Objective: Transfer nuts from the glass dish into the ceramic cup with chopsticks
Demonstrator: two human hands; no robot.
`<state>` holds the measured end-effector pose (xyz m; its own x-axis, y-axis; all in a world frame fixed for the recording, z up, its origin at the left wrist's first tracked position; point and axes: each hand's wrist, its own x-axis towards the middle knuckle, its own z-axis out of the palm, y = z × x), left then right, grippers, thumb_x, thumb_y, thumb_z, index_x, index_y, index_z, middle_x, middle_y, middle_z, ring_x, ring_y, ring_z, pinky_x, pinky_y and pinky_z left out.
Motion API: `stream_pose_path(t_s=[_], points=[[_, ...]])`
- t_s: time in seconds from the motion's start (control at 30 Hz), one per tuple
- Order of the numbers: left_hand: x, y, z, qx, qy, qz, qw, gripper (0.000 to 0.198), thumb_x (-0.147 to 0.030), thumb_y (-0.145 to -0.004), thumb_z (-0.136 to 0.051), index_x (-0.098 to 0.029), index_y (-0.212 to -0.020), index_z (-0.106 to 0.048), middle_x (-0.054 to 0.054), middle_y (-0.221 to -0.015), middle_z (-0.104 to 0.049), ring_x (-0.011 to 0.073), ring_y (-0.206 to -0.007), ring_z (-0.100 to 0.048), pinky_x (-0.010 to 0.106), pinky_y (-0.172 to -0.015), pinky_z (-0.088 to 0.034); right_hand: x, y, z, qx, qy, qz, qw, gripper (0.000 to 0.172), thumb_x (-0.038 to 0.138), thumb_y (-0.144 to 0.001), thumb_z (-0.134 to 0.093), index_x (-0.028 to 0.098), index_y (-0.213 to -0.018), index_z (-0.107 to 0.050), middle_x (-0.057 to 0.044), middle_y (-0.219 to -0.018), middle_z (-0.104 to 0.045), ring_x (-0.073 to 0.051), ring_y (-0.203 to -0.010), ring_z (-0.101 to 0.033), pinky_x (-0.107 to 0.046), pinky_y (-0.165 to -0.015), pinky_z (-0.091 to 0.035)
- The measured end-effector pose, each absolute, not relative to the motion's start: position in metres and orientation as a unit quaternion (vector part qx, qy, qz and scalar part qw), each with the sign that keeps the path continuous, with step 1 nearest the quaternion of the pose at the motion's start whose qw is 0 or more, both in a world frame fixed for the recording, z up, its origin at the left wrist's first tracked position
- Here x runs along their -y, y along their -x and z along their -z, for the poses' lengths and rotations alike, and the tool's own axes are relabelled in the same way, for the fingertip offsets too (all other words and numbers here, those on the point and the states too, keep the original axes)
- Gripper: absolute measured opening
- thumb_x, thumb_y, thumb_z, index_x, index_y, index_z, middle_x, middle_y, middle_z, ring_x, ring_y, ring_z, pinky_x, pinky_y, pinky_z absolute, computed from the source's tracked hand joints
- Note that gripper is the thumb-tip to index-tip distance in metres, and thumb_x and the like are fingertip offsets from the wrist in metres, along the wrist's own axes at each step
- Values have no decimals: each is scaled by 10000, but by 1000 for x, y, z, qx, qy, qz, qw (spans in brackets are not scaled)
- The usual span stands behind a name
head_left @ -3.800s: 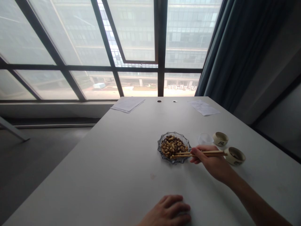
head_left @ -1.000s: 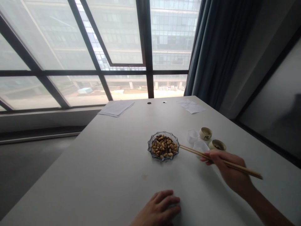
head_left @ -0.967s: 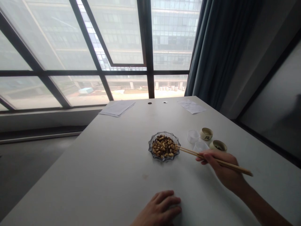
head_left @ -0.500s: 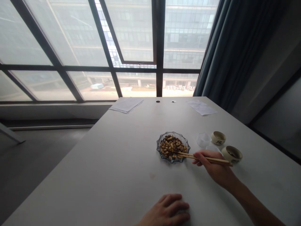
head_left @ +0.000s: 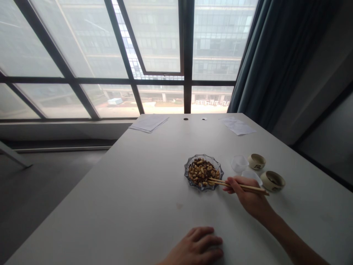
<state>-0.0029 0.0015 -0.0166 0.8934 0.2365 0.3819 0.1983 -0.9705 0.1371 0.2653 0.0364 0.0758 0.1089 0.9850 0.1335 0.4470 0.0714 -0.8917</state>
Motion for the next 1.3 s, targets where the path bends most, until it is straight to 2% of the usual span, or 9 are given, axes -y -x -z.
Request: stream_pose_path(t_s=[0.1,0.2,0.47,0.57,0.67,1.0,1.3], points=[[-1,3,17,-113,-971,-203,57,235,-335,-1060,-542,-249,-1264,-623,-5,-1366,-652,189,-1339,-506,271,-1126,-422,-37,-264,-71,558,605,-333,460,506,668,-890,-619,194,-816,-780,-109,-819,-798,-279,-748,-774,-368,-692,-634],[-1,3,18,-116,-971,-202,54,232,-332,-1054,-556,-254,-1260,-626,1,-1358,-658,194,-1333,-513,278,-1114,-440,-36,-264,-73,540,610,-339,470,514,689,-861,-642,195,-822,-780,-116,-818,-798,-292,-754,-776,-380,-698,-640],[-2,2,19,-115,-970,-207,43,236,-332,-1044,-579,-254,-1261,-624,-3,-1348,-661,190,-1323,-523,268,-1115,-437,-33,-263,-86,572,605,-355,425,467,614,-921,-617,180,-859,-775,-94,-817,-790,-237,-766,-760,-319,-722,-614],[-2,2,20,-114,-970,-213,40,246,-325,-1025,-614,-252,-1260,-626,3,-1336,-664,187,-1323,-518,267,-1115,-440,-35,-263,-86,594,603,-336,413,459,597,-938,-599,185,-817,-761,-79,-794,-780,-210,-716,-736,-296,-675,-593],[-3,2,21,-110,-968,-221,44,217,-327,-1050,-566,-245,-1238,-638,0,-1336,-667,182,-1317,-520,269,-1128,-424,-37,-264,-84,598,612,-312,412,470,598,-941,-592,187,-767,-741,-72,-772,-771,-188,-648,-706,-281,-609,-565],[-3,3,13,-108,-972,-206,42,250,-353,-1033,-593,-254,-1260,-629,9,-1337,-666,182,-1308,-532,268,-1118,-445,-44,-270,-70,542,592,-372,466,460,612,-892,-664,162,-863,-755,-103,-782,-784,-222,-674,-744,-315,-646,-599],[-2,3,15,-114,-971,-203,61,235,-333,-1074,-508,-250,-1258,-629,-3,-1350,-669,188,-1324,-528,280,-1118,-441,-46,-268,-63,494,587,-395,505,485,623,-870,-686,145,-864,-763,-127,-802,-790,-250,-703,-771,-343,-690,-648]])
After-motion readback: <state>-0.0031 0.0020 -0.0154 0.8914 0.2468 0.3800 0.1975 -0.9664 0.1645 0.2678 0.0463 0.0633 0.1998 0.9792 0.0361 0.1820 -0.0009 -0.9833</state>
